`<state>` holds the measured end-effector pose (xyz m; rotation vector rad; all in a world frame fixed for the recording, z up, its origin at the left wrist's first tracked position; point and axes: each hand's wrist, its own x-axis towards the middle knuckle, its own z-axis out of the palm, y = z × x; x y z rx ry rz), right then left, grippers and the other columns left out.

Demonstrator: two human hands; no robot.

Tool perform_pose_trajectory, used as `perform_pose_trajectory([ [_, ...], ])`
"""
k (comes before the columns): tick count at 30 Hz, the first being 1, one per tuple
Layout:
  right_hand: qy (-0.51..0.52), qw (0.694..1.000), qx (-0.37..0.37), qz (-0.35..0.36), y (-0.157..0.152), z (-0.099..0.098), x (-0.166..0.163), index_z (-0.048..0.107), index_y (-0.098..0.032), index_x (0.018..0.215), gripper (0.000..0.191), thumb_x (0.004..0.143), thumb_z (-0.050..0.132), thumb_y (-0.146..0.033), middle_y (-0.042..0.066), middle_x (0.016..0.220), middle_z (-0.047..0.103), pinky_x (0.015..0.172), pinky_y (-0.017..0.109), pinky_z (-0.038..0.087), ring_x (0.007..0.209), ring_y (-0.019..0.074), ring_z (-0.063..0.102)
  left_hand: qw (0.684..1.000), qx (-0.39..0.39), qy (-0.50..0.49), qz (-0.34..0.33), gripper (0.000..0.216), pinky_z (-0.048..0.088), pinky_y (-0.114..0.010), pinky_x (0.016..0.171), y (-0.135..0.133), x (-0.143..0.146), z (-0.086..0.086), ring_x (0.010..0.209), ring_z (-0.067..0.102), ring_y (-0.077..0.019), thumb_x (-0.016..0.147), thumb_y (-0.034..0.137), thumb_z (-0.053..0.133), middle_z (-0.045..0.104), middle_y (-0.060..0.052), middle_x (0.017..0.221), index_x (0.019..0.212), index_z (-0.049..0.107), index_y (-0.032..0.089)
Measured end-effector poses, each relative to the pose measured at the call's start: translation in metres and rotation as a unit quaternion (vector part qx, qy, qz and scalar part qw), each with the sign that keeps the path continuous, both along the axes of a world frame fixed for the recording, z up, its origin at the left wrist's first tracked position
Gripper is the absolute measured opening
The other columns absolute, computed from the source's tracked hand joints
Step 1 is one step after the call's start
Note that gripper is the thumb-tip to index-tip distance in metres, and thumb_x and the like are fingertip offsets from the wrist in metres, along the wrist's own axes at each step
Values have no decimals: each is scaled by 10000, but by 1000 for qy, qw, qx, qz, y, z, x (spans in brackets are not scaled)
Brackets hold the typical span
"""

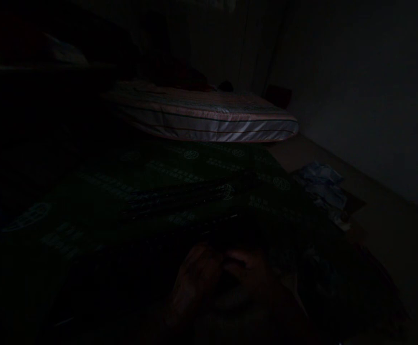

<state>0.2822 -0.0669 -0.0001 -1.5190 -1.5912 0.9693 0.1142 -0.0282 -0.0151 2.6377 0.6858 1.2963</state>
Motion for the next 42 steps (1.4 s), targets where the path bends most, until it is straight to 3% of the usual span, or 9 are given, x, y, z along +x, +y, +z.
perform_pose_trajectory([
  [4, 2, 1000, 2, -2, 0, 0, 0, 728, -254, 821, 174, 771, 562, -270, 9, 837, 731, 763, 293, 529, 798, 188, 668, 1000, -3, 12, -2, 198, 465, -351, 713, 0, 0, -2, 735, 531, -181, 893, 95, 371, 583, -47, 747, 906, 565, 133],
  [21, 14, 999, -29, 11, 2, -2, 3, 725, -233, 832, 179, 769, 563, -273, 4, 832, 729, 745, 270, 524, 792, 177, 662, 1000, 9, 8, -7, 231, 465, -346, 668, 0, -1, -4, 705, 526, -179, 913, 106, 340, 570, -45, 717, 877, 566, 140],
  [27, -22, 999, -32, 32, 5, 2, 4, 716, -214, 770, 169, 784, 560, -277, 0, 745, 709, 672, 241, 511, 711, 158, 638, 1000, -7, 15, -7, 183, 460, -341, 662, 0, 0, -5, 712, 531, -180, 894, 90, 385, 581, -45, 732, 887, 562, 138],
  [35, 3, 999, -36, 33, 6, -3, 4, 713, -215, 845, 181, 790, 549, -269, 5, 834, 727, 719, 259, 520, 777, 170, 658, 1000, -11, 29, 0, 177, 439, -344, 608, 1, 0, -4, 680, 510, -196, 877, 108, 382, 570, -47, 711, 871, 556, 143],
  [42, -43, 999, -22, 25, 11, -3, 14, 721, -239, 866, 188, 778, 557, -263, 1, 866, 740, 723, 266, 542, 797, 176, 680, 999, -14, 34, 22, 185, 458, -360, 666, 1, 1, -3, 725, 521, -204, 831, 67, 394, 590, -58, 755, 885, 557, 135],
])
